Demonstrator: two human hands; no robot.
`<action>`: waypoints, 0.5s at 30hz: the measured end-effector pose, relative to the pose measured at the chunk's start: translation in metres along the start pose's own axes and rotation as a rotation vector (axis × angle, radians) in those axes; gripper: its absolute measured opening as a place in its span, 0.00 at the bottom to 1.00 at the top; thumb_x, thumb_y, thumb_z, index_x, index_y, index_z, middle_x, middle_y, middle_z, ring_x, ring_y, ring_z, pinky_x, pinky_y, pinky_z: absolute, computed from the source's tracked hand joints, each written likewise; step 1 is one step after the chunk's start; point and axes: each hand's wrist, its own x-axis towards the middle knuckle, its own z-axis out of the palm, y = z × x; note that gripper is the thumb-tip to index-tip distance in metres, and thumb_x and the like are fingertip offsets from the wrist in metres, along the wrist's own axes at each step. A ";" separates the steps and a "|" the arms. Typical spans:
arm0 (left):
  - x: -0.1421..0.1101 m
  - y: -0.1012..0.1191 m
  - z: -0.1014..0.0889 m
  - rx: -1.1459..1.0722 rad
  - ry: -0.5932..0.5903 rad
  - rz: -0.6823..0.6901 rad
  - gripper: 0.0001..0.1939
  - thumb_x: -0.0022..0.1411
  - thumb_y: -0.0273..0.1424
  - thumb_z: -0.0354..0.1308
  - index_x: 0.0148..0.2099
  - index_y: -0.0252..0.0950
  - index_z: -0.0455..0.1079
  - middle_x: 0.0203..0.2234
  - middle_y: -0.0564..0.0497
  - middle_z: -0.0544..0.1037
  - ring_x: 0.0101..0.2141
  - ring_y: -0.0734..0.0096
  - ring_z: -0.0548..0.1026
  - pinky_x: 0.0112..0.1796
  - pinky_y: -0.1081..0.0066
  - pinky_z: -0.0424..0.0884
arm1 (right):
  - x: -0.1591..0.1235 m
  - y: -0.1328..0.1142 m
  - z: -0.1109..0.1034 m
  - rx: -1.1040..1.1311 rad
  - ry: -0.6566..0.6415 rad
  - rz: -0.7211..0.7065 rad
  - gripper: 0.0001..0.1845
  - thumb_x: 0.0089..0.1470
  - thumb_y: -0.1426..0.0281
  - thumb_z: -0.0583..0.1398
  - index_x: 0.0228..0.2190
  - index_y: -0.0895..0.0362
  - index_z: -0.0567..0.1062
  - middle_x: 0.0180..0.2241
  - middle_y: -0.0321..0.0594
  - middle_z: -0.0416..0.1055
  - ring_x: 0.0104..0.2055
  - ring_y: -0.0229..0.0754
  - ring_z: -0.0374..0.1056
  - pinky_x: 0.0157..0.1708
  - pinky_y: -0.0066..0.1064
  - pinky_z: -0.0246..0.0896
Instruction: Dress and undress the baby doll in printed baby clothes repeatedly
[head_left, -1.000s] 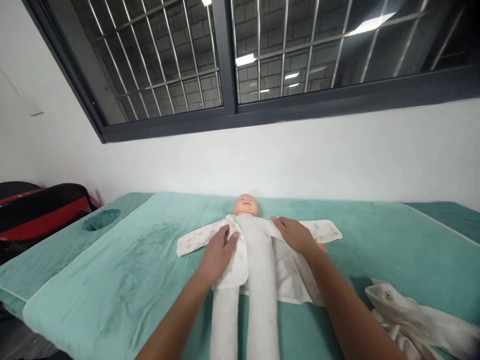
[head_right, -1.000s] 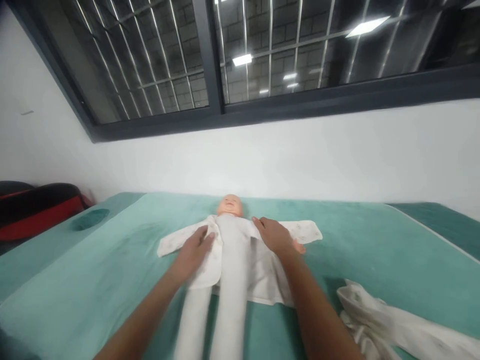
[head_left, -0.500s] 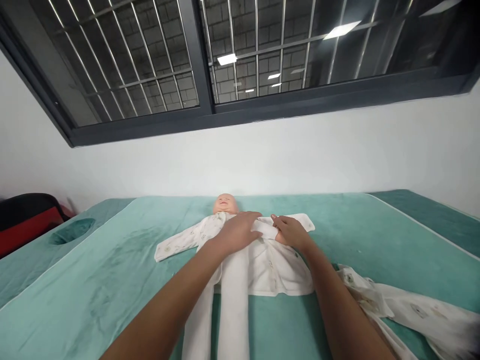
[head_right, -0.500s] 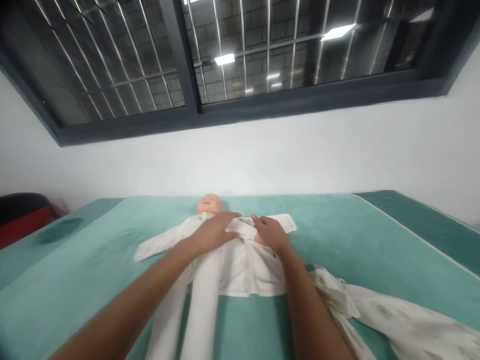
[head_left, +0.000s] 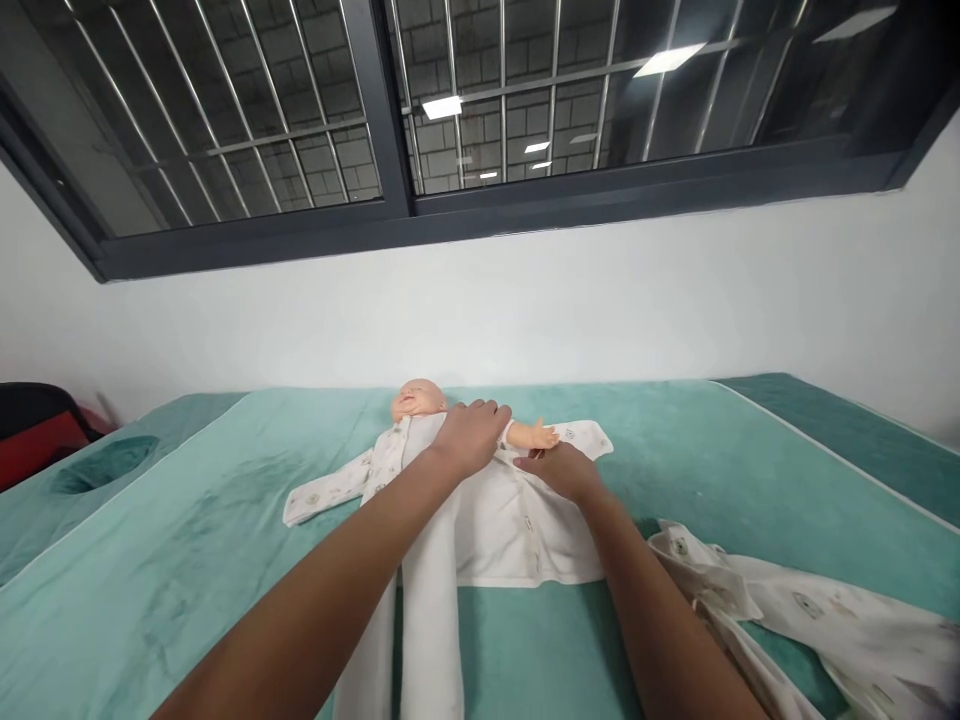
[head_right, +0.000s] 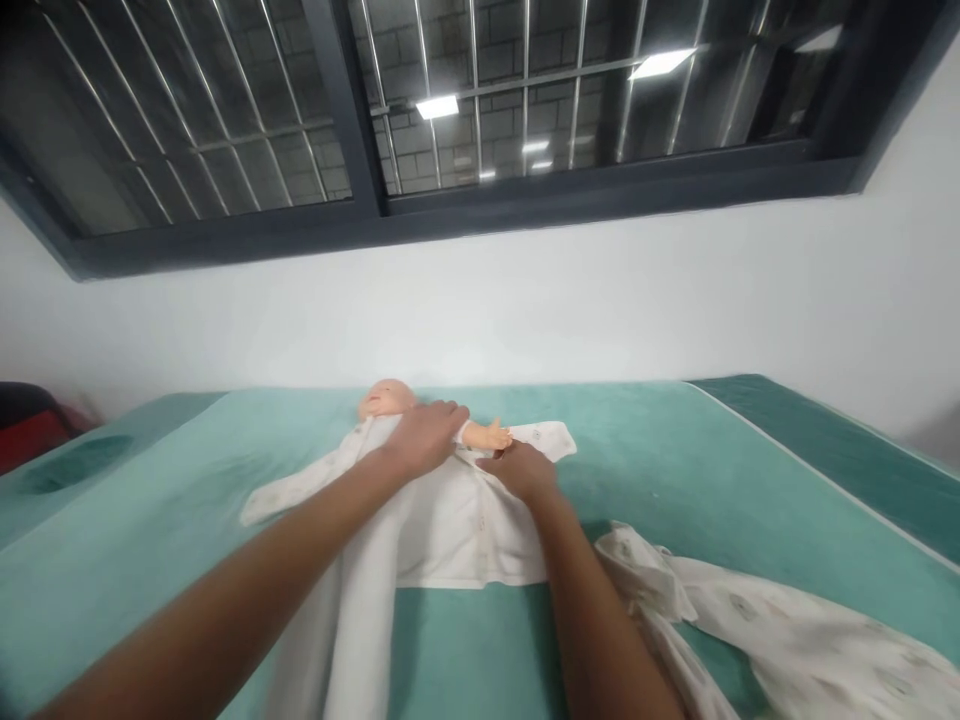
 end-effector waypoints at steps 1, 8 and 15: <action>-0.001 0.000 0.001 0.011 -0.008 0.001 0.12 0.59 0.21 0.48 0.45 0.36 0.63 0.38 0.44 0.73 0.40 0.57 0.71 0.38 0.61 0.64 | 0.000 -0.001 0.001 0.026 -0.013 0.000 0.14 0.44 0.58 0.63 0.21 0.55 0.72 0.27 0.41 0.74 0.33 0.47 0.70 0.32 0.34 0.60; 0.000 0.005 0.004 0.054 -0.087 0.007 0.13 0.55 0.19 0.52 0.42 0.37 0.67 0.38 0.43 0.74 0.43 0.56 0.69 0.42 0.59 0.61 | -0.009 -0.007 -0.025 0.556 -0.001 0.069 0.17 0.50 0.54 0.57 0.25 0.55 0.64 0.23 0.33 0.67 0.25 0.38 0.63 0.24 0.29 0.56; 0.013 0.014 0.020 -0.009 -0.070 -0.232 0.14 0.57 0.21 0.53 0.46 0.34 0.66 0.44 0.38 0.73 0.48 0.52 0.67 0.48 0.54 0.57 | -0.018 -0.028 -0.023 1.035 -0.063 0.097 0.23 0.43 0.51 0.65 0.27 0.54 0.62 0.20 0.28 0.62 0.20 0.35 0.59 0.22 0.28 0.56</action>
